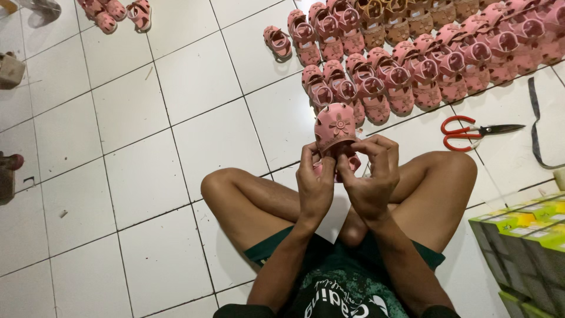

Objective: The person sits on the floor of a sandal workshop, picks up pink children's sandals one at a time, peels white adhesive labels and presses them onto the sandals, then places the labeled sandals into rows on the floor with the other finished pairs.

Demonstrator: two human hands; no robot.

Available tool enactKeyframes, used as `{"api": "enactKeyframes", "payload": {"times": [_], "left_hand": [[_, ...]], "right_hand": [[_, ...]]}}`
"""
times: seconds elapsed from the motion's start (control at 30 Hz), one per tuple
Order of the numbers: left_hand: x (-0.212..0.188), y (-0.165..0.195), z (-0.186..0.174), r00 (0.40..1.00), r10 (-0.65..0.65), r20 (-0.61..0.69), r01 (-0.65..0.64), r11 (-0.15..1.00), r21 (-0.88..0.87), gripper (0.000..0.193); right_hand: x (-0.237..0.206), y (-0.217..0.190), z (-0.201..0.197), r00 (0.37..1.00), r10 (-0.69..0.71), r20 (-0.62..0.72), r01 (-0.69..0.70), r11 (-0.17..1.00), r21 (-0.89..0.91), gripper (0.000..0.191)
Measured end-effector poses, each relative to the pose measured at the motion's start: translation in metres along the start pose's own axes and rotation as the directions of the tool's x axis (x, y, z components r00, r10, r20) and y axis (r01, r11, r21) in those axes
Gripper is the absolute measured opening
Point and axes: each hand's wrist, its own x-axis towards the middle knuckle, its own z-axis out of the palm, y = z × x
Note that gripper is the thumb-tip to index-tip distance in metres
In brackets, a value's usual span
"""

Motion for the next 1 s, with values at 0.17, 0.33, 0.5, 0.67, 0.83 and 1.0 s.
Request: {"api": "enactKeyframes", "payload": {"times": [0.17,0.33,0.5,0.67,0.83,1.0], "left_hand": [[0.005,0.006,-0.001,0.993,-0.119,-0.019,0.115,0.981,-0.154,0.028],[0.007,0.009,-0.014,0.999,-0.048,0.004,0.048,0.999,-0.026,0.031],[0.002,0.011,-0.014,0.994,-0.066,0.085,0.075,0.991,-0.114,0.044],[-0.002,0.011,-0.016,0.993,-0.021,0.12,0.035,0.993,-0.112,0.047],[-0.003,0.008,-0.014,0.992,0.005,0.127,0.012,0.991,-0.134,0.048],[-0.002,0.006,-0.012,0.997,-0.045,0.057,0.053,0.987,-0.152,0.037]], "right_hand": [[0.006,-0.001,-0.012,0.99,-0.12,-0.074,0.106,0.98,-0.167,0.037],[0.012,0.007,-0.021,0.969,0.219,0.115,-0.24,0.945,0.221,0.041],[0.008,0.011,-0.015,0.908,0.362,0.213,-0.406,0.886,0.226,0.039],[0.012,0.018,-0.018,0.871,0.401,0.283,-0.475,0.834,0.281,0.038],[0.014,0.023,-0.021,0.849,0.41,0.333,-0.511,0.797,0.321,0.034],[0.004,0.013,-0.015,0.949,0.28,0.145,-0.311,0.908,0.281,0.031]]}}
